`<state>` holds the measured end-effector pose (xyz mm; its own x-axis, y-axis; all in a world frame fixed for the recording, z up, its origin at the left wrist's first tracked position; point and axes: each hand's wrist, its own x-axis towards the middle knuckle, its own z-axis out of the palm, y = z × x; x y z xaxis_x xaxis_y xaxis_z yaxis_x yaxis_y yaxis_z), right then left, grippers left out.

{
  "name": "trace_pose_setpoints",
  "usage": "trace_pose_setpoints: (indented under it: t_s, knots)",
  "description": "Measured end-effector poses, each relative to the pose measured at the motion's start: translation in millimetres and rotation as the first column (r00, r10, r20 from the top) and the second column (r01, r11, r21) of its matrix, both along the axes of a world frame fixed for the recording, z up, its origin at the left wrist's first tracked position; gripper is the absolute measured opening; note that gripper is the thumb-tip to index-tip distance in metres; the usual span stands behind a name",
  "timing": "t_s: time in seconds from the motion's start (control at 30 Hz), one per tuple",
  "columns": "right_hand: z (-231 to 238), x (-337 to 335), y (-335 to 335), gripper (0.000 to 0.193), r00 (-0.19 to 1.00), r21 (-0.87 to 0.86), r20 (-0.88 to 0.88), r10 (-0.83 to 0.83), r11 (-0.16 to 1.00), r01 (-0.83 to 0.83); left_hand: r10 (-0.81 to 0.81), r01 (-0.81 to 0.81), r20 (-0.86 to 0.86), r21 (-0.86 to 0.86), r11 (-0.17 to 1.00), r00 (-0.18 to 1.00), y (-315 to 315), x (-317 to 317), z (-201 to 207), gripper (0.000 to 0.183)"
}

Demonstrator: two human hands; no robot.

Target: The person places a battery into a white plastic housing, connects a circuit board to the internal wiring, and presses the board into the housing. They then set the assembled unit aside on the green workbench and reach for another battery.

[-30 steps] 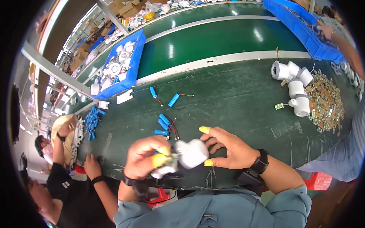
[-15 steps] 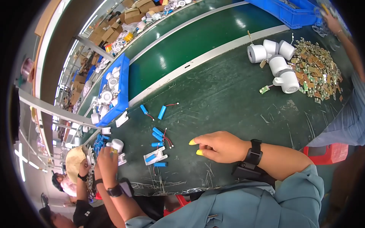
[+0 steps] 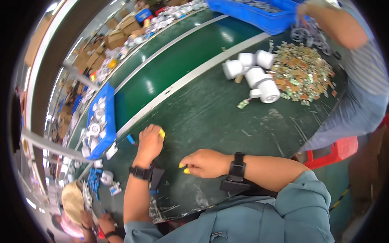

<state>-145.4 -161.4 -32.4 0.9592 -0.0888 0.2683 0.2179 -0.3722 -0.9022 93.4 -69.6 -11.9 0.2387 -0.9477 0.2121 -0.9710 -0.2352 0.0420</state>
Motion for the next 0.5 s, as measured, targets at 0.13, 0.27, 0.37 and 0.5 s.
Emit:
trace_pose_setpoints:
  t_s: [0.13, 0.27, 0.37, 0.5]
  knots:
    - [3.7, -5.5, -6.9, 0.021, 0.997, 0.039, -0.059, -0.043, 0.998, 0.046, -0.196, 0.201, -0.276, -0.008, 0.979, 0.941, 20.2, -56.2, 19.3, 0.021]
    - [8.4, -13.7, -17.6, 0.018, 0.9, -0.079, 0.033, -0.435, 0.896, 0.436, -0.239, 0.231, -0.375, -0.068, 0.971, 0.896, 48.2, -101.4, 15.2, 0.021]
    - [26.4, -31.3, -35.7, 0.022, 0.836, 0.689, -0.344, -0.427, 0.49, 0.534, -0.286, 0.24, -0.466, -0.155, 0.958, 0.837, 62.6, -109.7, 5.8, 0.023]
    - [28.9, -68.3, -61.3, 0.023, 0.694, 0.826, -0.424, -0.581, 0.065, 0.559, -0.294, 0.196, -0.617, -0.223, 0.955, 0.73, 67.0, -105.3, 2.1, 0.024]
